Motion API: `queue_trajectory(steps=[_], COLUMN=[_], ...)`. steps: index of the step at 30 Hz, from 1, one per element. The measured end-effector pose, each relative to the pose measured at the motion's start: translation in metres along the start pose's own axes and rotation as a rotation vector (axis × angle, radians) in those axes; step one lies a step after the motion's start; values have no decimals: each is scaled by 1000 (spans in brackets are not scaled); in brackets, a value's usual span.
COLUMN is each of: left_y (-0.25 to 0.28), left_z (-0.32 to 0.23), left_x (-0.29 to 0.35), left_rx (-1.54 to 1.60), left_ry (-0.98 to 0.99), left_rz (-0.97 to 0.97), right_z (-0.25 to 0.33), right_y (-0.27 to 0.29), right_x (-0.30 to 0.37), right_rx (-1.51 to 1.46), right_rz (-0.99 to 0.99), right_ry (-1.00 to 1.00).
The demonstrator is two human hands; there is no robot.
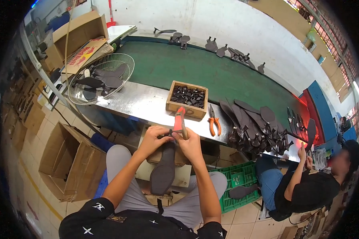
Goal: Manufacturing shoes by hammering and trimming components on a workbench.
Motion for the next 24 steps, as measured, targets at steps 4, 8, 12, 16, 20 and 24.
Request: queue_trajectory(steps=[4, 8, 12, 16, 20, 24], left_y=[1, 8, 8, 4, 10, 6], left_z=[-7, -16, -8, 5, -3, 7], left_x=[-1, -11, -11, -5, -10, -13], left_rx=[-63, 259, 337, 332, 393, 396], left_ry=[-20, 187, 217, 315, 321, 328], left_rz=[-8, 104, 147, 174, 172, 183], right_z=[-2, 17, 36, 51, 76, 73], right_y=[2, 1, 4, 7, 8, 0], right_x=[2, 9, 18, 54, 88, 83], right_rx=[14, 252, 293, -156, -12, 358], right_rz=[-42, -86, -52, -89, -164, -131], right_ry=[71, 365, 322, 18, 74, 207])
Point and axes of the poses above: each hand's wrist, its own x-axis away from the middle knuckle, its own y-axis out of the back of the hand, z = x × y, the point moved 3 cm from there along -x, towards the middle knuckle
